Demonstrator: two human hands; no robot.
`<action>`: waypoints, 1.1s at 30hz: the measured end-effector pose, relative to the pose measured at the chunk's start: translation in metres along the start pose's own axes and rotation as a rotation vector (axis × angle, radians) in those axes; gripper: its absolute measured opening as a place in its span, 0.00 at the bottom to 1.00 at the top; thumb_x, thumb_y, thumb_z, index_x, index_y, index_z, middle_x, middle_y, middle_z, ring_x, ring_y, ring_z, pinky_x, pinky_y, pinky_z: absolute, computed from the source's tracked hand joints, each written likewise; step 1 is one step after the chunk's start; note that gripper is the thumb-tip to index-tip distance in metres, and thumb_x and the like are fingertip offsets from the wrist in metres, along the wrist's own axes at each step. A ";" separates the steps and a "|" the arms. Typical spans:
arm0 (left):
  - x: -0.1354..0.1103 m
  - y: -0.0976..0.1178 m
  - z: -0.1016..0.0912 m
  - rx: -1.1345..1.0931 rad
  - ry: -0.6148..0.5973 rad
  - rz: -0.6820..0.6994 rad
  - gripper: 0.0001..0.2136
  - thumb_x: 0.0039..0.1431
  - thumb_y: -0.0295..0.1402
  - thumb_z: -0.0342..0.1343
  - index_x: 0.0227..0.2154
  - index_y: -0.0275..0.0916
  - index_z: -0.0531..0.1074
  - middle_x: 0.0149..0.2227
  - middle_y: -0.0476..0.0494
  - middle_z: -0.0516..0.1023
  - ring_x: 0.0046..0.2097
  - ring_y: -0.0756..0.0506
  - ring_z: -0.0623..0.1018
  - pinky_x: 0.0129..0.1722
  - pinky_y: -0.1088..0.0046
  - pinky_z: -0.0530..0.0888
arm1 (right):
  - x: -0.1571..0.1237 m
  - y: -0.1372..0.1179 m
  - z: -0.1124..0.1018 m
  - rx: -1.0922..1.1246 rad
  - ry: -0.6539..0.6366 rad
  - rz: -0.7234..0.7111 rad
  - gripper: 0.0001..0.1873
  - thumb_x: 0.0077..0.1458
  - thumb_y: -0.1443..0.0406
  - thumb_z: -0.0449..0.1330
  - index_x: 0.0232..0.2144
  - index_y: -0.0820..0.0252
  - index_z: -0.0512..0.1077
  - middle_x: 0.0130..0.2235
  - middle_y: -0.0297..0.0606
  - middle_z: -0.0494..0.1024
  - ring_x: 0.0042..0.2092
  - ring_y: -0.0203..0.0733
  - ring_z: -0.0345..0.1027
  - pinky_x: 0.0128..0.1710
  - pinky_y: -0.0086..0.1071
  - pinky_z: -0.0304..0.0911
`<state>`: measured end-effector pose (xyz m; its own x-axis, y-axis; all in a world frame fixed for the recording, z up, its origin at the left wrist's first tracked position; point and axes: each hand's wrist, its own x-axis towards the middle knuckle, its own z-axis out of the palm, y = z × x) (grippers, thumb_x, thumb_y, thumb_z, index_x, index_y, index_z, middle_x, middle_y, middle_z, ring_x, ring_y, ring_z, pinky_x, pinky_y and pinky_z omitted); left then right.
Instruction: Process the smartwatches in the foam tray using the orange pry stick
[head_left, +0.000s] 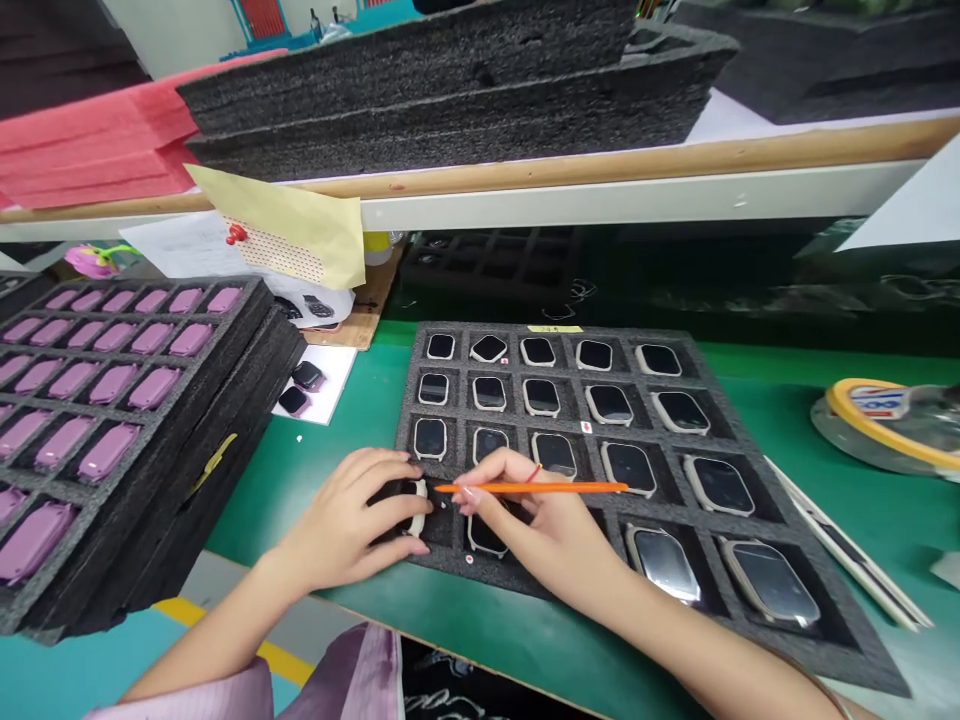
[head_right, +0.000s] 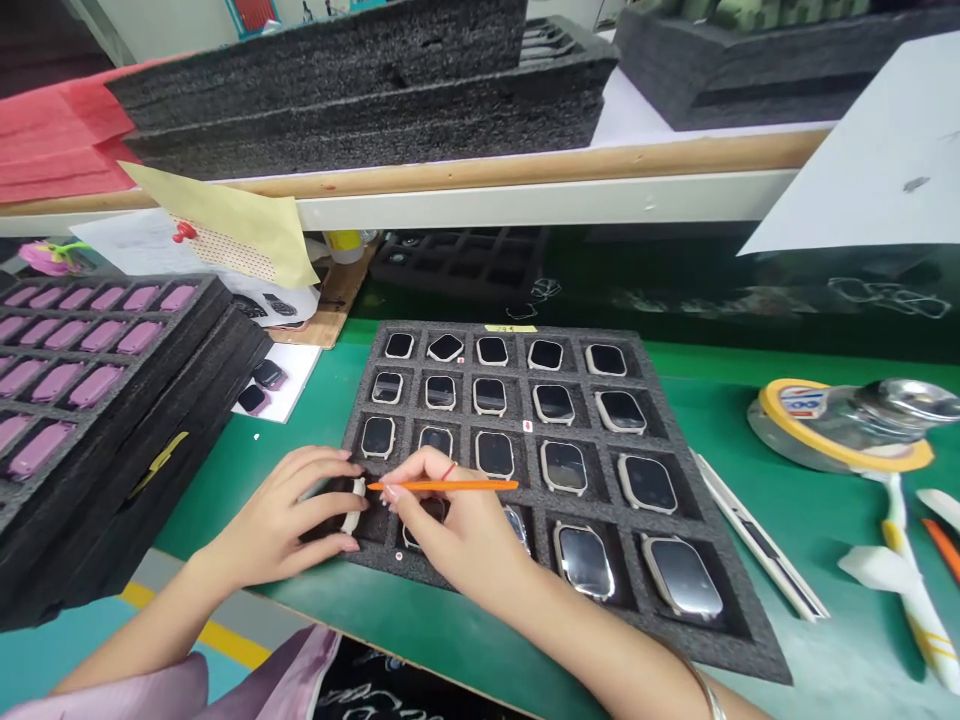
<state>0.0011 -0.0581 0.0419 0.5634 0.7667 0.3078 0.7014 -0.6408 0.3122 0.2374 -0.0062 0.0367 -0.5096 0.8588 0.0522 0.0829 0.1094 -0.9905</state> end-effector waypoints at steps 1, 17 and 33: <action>-0.003 -0.002 0.002 -0.039 0.020 -0.020 0.12 0.64 0.38 0.60 0.47 0.41 0.75 0.51 0.36 0.77 0.57 0.37 0.75 0.57 0.54 0.73 | -0.002 0.003 0.002 -0.013 -0.014 0.013 0.09 0.63 0.58 0.58 0.34 0.56 0.73 0.33 0.38 0.81 0.34 0.41 0.77 0.35 0.35 0.71; -0.009 -0.005 0.018 -0.284 0.157 -0.247 0.26 0.54 0.44 0.69 0.51 0.43 0.66 0.47 0.40 0.81 0.51 0.40 0.79 0.50 0.59 0.77 | 0.002 0.010 0.009 -0.055 -0.053 -0.037 0.09 0.63 0.61 0.58 0.31 0.56 0.72 0.30 0.36 0.80 0.32 0.40 0.75 0.30 0.31 0.67; 0.006 0.043 0.027 -0.117 0.075 -0.032 0.19 0.66 0.29 0.58 0.58 0.39 0.68 0.58 0.37 0.74 0.63 0.40 0.68 0.66 0.53 0.63 | -0.077 -0.010 -0.043 -0.787 0.080 -0.589 0.14 0.63 0.74 0.55 0.48 0.57 0.71 0.35 0.38 0.84 0.35 0.41 0.78 0.39 0.37 0.75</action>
<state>0.0463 -0.0800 0.0326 0.5044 0.7845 0.3608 0.6602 -0.6197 0.4244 0.3131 -0.0519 0.0483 -0.5953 0.5884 0.5471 0.3953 0.8073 -0.4381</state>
